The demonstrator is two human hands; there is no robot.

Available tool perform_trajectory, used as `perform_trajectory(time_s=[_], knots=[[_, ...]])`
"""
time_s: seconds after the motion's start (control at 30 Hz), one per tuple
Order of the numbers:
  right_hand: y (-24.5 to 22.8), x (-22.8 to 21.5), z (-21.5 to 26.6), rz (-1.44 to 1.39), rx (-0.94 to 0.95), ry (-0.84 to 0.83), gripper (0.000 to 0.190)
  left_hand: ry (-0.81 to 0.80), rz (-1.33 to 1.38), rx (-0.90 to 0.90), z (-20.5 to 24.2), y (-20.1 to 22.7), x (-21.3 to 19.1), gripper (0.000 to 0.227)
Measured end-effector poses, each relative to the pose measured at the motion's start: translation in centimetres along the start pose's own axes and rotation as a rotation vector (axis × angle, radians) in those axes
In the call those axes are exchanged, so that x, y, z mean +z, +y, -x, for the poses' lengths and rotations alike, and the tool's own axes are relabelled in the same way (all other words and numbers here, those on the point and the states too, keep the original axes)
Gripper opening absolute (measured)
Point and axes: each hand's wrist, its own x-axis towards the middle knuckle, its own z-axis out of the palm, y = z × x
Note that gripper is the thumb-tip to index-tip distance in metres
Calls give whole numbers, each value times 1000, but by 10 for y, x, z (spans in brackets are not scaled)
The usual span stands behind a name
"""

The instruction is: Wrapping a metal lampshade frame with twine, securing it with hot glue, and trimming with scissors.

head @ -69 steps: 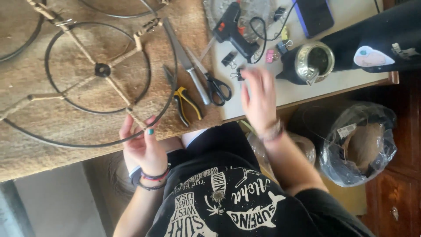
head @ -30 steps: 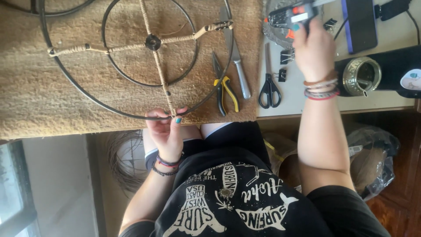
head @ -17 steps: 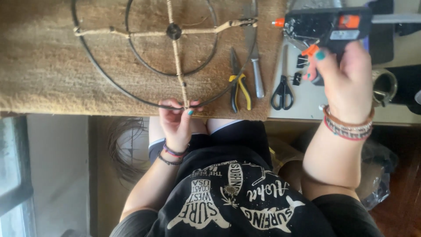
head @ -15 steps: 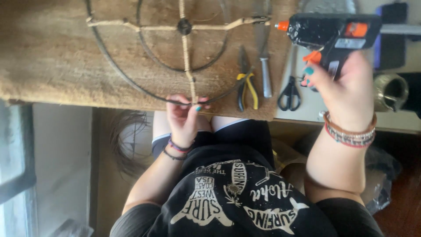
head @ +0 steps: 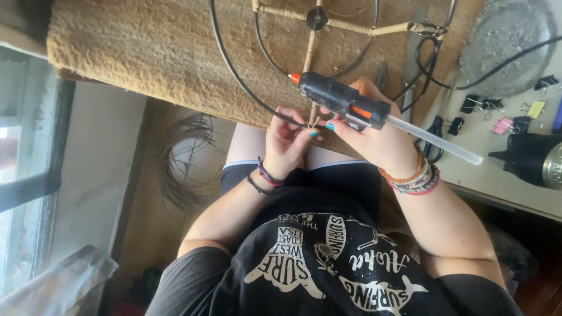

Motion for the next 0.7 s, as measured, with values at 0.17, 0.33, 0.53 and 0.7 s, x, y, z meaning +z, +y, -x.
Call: perform_trajectory(time_s=[0.17,0.33,0.53,0.7], knots=[[11,11,6,12,-49,23,30,-12,-3,-4,-3,-1,-2,27],[19,22,18,-65,8,109,29,-23,-12,9,-9,5,-1,28],[27,36,22,-112,-85,283,30,-152,-42,39,-18,18,-6,25],[37,36,25,-247,-171,293,35,-118,-92,58,-16,28,2,21]])
